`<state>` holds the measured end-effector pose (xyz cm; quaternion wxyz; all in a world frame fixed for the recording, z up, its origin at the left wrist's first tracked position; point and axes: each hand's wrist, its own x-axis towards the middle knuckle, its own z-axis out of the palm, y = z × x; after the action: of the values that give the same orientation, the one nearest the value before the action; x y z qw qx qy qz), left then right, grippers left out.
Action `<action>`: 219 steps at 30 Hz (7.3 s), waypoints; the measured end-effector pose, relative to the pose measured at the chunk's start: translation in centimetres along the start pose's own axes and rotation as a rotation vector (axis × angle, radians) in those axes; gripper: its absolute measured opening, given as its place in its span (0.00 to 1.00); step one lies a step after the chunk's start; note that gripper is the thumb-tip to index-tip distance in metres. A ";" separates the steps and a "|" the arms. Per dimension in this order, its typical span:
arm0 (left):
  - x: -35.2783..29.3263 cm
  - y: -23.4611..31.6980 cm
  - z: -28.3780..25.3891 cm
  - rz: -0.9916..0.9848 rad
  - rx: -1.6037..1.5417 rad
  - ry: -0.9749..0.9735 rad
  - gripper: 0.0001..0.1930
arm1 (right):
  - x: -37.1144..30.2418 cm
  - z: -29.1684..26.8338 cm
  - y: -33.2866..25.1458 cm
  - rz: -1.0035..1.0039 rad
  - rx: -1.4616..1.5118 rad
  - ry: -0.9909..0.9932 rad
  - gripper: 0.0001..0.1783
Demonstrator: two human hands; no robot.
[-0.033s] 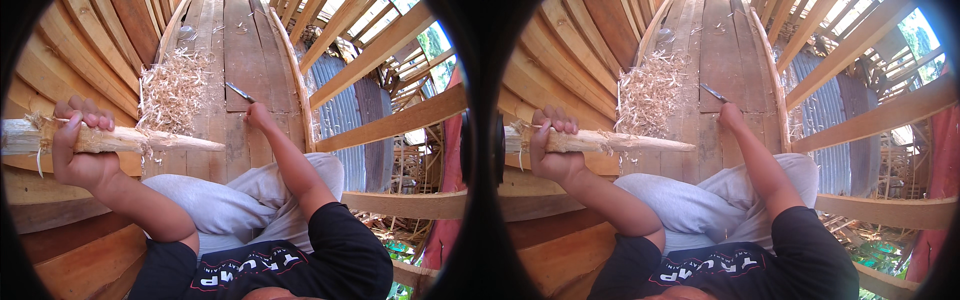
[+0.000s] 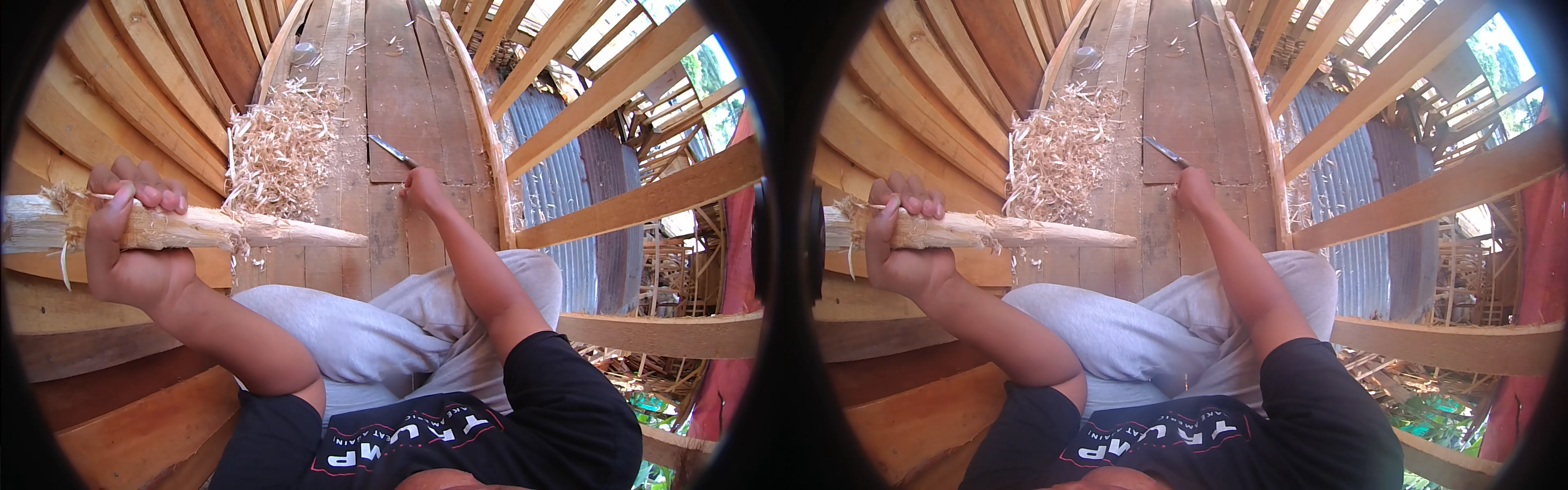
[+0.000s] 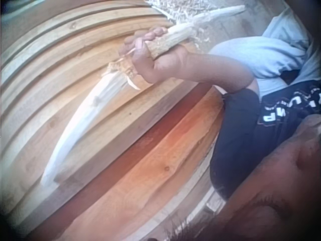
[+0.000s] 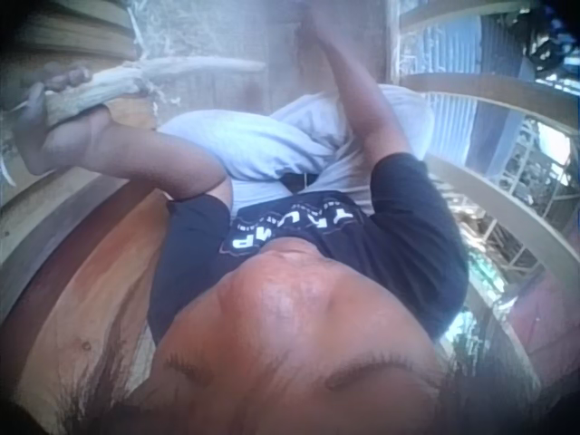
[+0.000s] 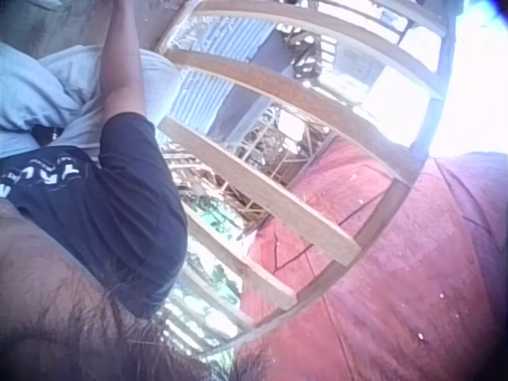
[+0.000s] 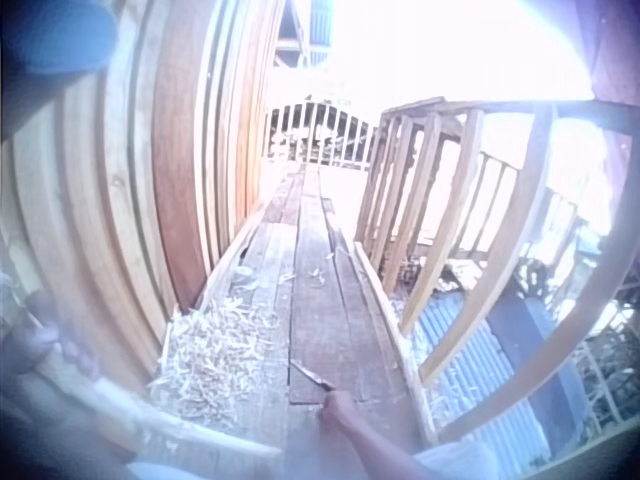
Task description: The person sits cross-legged and uses a knife to carve a long piece of wood, peeling away shavings and shaping the end into a point. The person rotates the wood and continues carving along its length.
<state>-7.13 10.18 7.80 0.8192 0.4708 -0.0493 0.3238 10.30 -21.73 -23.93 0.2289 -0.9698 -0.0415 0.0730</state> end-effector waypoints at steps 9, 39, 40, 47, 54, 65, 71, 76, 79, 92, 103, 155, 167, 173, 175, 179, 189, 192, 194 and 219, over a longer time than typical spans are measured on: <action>0.1 -0.5 0.3 -0.015 0.012 -0.018 0.08 | 0.5 0.8 0.7 0.074 -0.020 0.057 0.19; 0.0 0.0 0.2 0.012 0.033 0.062 0.07 | 3.2 -4.8 -2.6 0.578 1.185 0.076 0.12; 0.0 0.1 0.3 0.016 0.031 0.073 0.07 | 4.2 -5.7 -3.8 0.634 1.268 0.180 0.12; 0.1 0.1 0.0 -0.012 0.011 0.043 0.08 | 7.3 -7.5 -18.7 0.079 1.180 0.146 0.13; 0.1 0.1 -0.3 0.007 0.013 0.123 0.07 | 6.5 -6.7 -11.4 -0.003 0.059 -0.060 0.20; 1.2 -5.3 1.9 0.061 -0.170 -0.068 0.07 | 1.4 -0.3 2.4 0.128 -0.352 -0.008 0.19; 1.0 -8.9 2.6 0.121 -0.180 -0.039 0.07 | -2.2 -6.7 -4.3 0.286 0.095 -0.167 0.17; 0.4 -10.6 4.7 0.165 -0.116 0.043 0.08 | -3.6 -12.0 -3.6 0.377 0.607 -0.175 0.20; -0.3 -10.9 6.5 0.195 -0.047 0.062 0.10 | -4.0 -13.9 -2.1 0.260 0.977 -0.234 0.16; -0.1 -11.8 6.2 0.220 0.002 0.127 0.08 | -5.7 -10.2 -3.7 -0.004 0.576 0.044 0.18; 1.8 -11.9 5.2 0.041 0.148 -0.087 0.12 | -3.6 -6.8 -5.1 -0.037 0.499 -0.120 0.13; -1.7 -14.0 7.2 0.065 -0.159 -0.443 0.13 | -2.7 -8.6 -7.3 0.207 0.467 -0.218 0.20; -1.5 -13.6 6.6 0.032 -0.127 -0.570 0.11 | -4.3 -9.6 -9.2 0.041 0.421 -0.139 0.31; -0.6 -13.7 6.6 0.027 -0.096 -0.279 0.11 | -5.6 -10.0 -9.4 -0.247 0.516 -0.040 0.30; -0.1 -13.9 5.3 0.020 -0.106 -0.216 0.11 | -5.3 -10.2 -9.5 -0.321 0.431 -0.143 0.30; 1.1 -14.3 4.1 0.035 -0.065 -0.056 0.10 | -4.8 -7.9 -9.2 -0.299 0.431 -0.106 0.27; 1.1 -4.9 -0.3 -0.451 1.155 -0.151 0.23 | -5.5 -7.0 -11.0 -0.240 0.316 -0.073 0.24; 0.8 -2.7 -0.9 -0.767 1.264 -0.307 0.25 | -5.3 -6.6 -10.7 -0.237 0.327 -0.087 0.24; 0.3 -1.2 -1.2 -1.013 1.291 -0.478 0.27 | -5.3 -6.4 -10.7 -0.235 0.325 -0.097 0.23; -4.3 0.3 -0.5 0.804 0.743 -0.072 0.23 | -5.8 -5.2 -11.5 -0.324 0.479 -0.033 0.24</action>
<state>-10.81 8.58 6.14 0.4073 0.6834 -0.1356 0.5905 4.83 -14.43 -13.45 0.4594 -0.8675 -0.1814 0.0588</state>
